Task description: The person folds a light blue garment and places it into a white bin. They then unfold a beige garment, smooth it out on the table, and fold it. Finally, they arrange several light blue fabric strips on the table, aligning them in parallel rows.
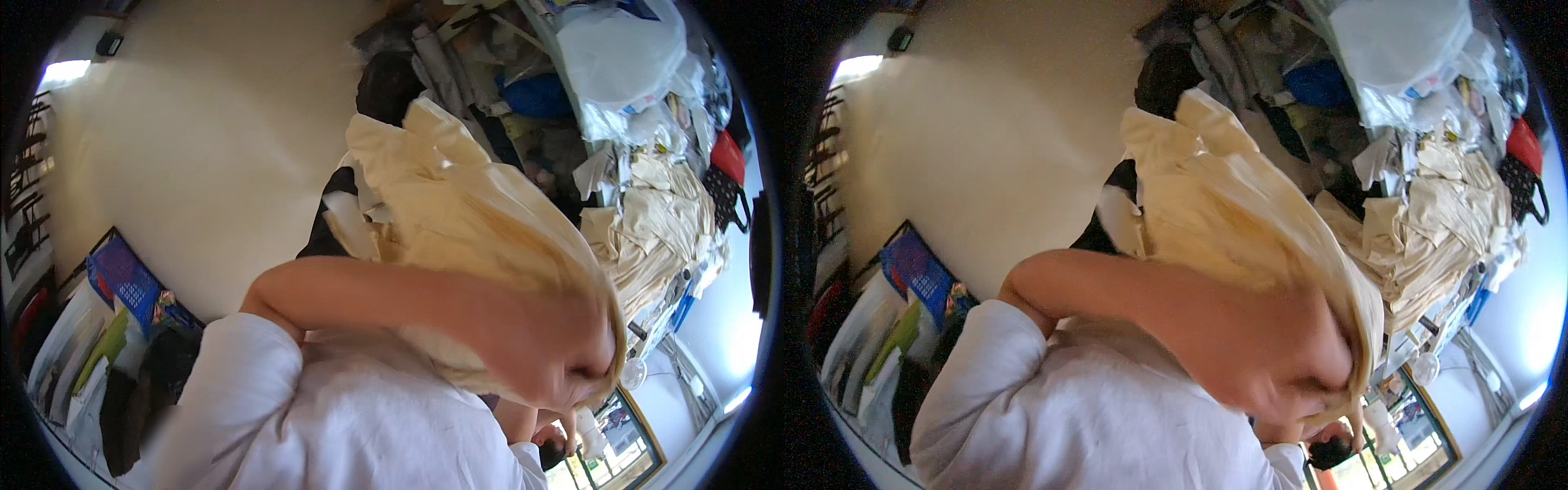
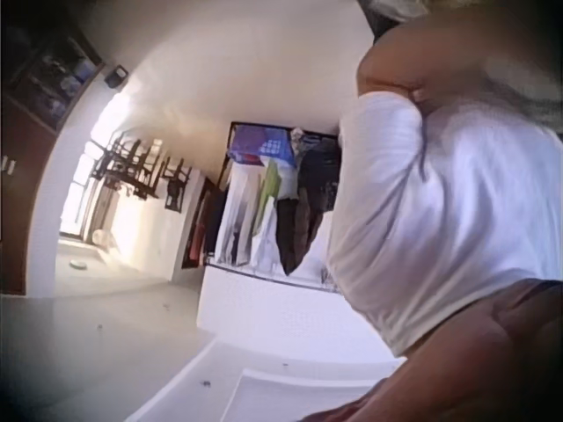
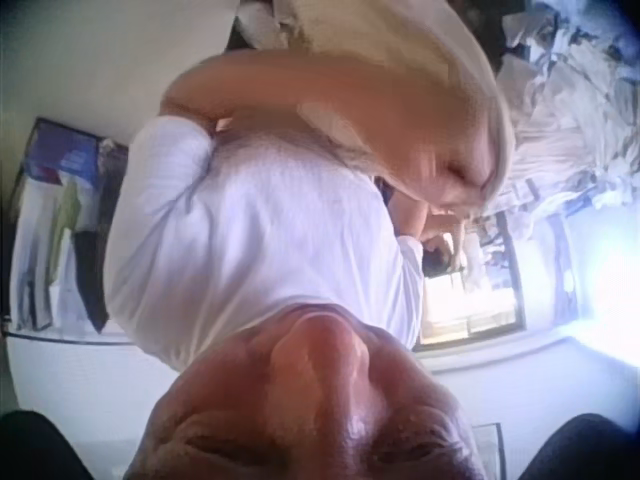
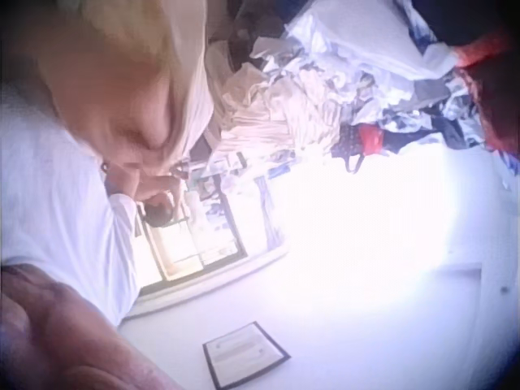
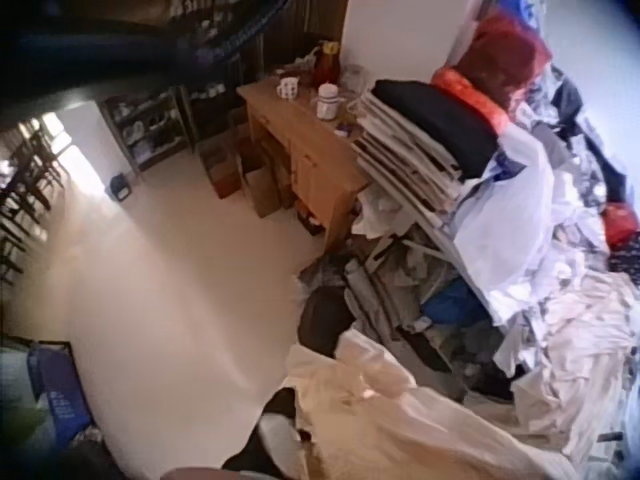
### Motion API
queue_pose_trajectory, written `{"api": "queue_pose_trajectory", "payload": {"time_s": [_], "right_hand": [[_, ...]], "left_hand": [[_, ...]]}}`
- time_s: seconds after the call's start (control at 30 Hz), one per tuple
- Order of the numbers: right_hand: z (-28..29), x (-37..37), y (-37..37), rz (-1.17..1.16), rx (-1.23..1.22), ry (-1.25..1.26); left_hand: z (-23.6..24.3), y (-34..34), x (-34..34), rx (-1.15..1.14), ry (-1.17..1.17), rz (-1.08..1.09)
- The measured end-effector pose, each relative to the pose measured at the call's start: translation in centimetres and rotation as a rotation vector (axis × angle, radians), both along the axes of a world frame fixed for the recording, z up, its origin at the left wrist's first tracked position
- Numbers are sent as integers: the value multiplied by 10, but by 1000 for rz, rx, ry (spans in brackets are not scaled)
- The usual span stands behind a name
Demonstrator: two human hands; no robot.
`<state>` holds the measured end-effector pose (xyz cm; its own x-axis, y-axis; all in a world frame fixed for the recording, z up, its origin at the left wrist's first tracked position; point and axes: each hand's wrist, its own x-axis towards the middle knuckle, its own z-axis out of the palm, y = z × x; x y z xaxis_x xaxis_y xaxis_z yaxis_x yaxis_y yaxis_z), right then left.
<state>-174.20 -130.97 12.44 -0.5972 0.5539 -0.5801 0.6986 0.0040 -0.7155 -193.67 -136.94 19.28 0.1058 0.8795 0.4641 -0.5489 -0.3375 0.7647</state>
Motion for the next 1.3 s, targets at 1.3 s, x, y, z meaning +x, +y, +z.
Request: {"api": "queue_pose_trajectory", "payload": {"time_s": [1.3], "right_hand": [[-448,-302,134,491,502,-448]], "left_hand": [[-278,-33,-175,-1279,-299,1205]]}}
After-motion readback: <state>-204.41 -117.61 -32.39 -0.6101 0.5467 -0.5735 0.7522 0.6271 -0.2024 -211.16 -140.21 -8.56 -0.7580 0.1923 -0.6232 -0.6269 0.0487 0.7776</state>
